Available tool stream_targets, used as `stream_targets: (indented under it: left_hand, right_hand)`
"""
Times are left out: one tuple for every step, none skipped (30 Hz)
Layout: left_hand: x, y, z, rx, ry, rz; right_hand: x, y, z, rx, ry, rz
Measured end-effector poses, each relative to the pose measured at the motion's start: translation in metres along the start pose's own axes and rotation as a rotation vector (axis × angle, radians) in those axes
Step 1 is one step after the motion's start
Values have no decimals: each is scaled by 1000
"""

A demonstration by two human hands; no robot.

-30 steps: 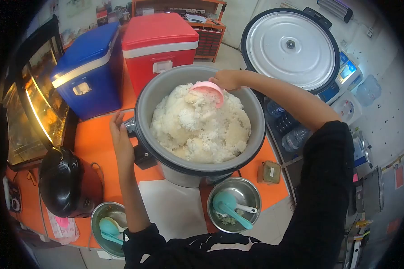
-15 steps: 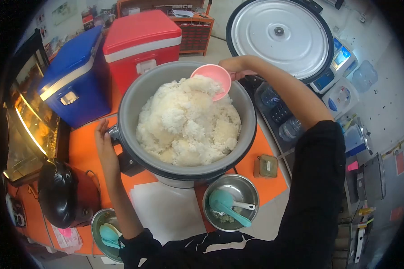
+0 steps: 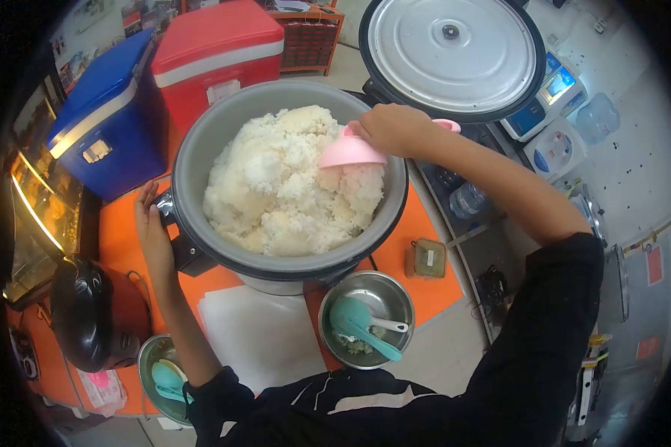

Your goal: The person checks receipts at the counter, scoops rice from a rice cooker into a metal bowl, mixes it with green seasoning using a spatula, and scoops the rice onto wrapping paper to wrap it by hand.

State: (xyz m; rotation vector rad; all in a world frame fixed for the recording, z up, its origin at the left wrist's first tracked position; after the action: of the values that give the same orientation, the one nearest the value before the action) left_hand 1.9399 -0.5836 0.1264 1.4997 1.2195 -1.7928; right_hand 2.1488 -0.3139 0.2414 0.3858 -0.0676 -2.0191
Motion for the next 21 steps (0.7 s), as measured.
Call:
stream_targets:
  left_hand:
    - [0, 0, 0, 11, -13, -15]
    - [0, 0, 0, 10, -16, -14]
    - [-2, 0, 0, 16, -20, -15]
    - [-2, 0, 0, 24, -24, -13]
    - [-1, 0, 0, 24, -24, -11]
    - [-1, -1, 0, 29, -17, -19]
    - [0, 0, 0, 33, -8, -25]
    - [1, 1, 1, 33, -4, -19]
    - [2, 1, 1, 37, 11, -5]
    - [2, 0, 1, 39, 26, 7]
    - [3, 0, 2, 34, 28, 4]
    - [4, 1, 2, 35, 40, 2]
    - [4, 0, 1, 33, 54, -3]
    - [2, 1, 1, 22, 57, -14]
    - [0, 2, 1, 27, 20, -24]
    - [-1, 1, 1, 34, -19, -31]
    - [-2, 0, 1, 26, -22, -41]
    - [-2, 1, 1, 32, -10, -28]
    - [-2, 2, 0, 43, 2, -16]
    - [0, 1, 0, 49, -2, -19]
    - [6, -1, 1, 49, 17, -18]
  right_hand:
    - [2, 2, 2, 3, -3, 1]
    - [8, 4, 4, 47, -7, 32]
    - [13, 6, 3, 90, -12, 61]
    - [18, 11, 1, 93, -16, 60]
    - [27, 16, -2, 125, 2, 140]
    - [33, 19, -4, 155, 22, 220]
    - [36, 19, -5, 160, 24, 219]
    - [41, 17, -7, 241, 11, 244]
    - [44, 15, -8, 318, 3, 269]
    - [46, 12, -6, 319, 10, 270]
    - [48, 10, -6, 371, -28, 306]
    - [50, 8, -4, 420, -66, 341]
    - [43, 0, -11, 411, -57, 343]
    - [33, -12, -27, 455, -107, 414]
    - [26, -22, -33, 496, -152, 486]
    - [22, -31, -32, 483, -140, 491]
    - [16, -34, -36, 692, -263, 329]
    - [12, -30, -42, 899, -393, 157]
    - [9, -28, -41, 893, -399, 160]
    - [11, -20, -29, 887, -644, 89]
    - [11, -10, -22, 874, -892, 12]
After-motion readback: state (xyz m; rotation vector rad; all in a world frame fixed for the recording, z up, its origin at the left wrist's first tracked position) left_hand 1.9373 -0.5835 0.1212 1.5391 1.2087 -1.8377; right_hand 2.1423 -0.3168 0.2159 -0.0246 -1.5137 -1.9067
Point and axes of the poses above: each hand's wrist, its own y-axis away from the middle knuckle, its own z-axis out of the back of the hand, x = y × z, the point moved 4 cm from there along -y, towards the middle knuckle, and after that the axes turned 4 degrees about x, right-handed, at the moved point
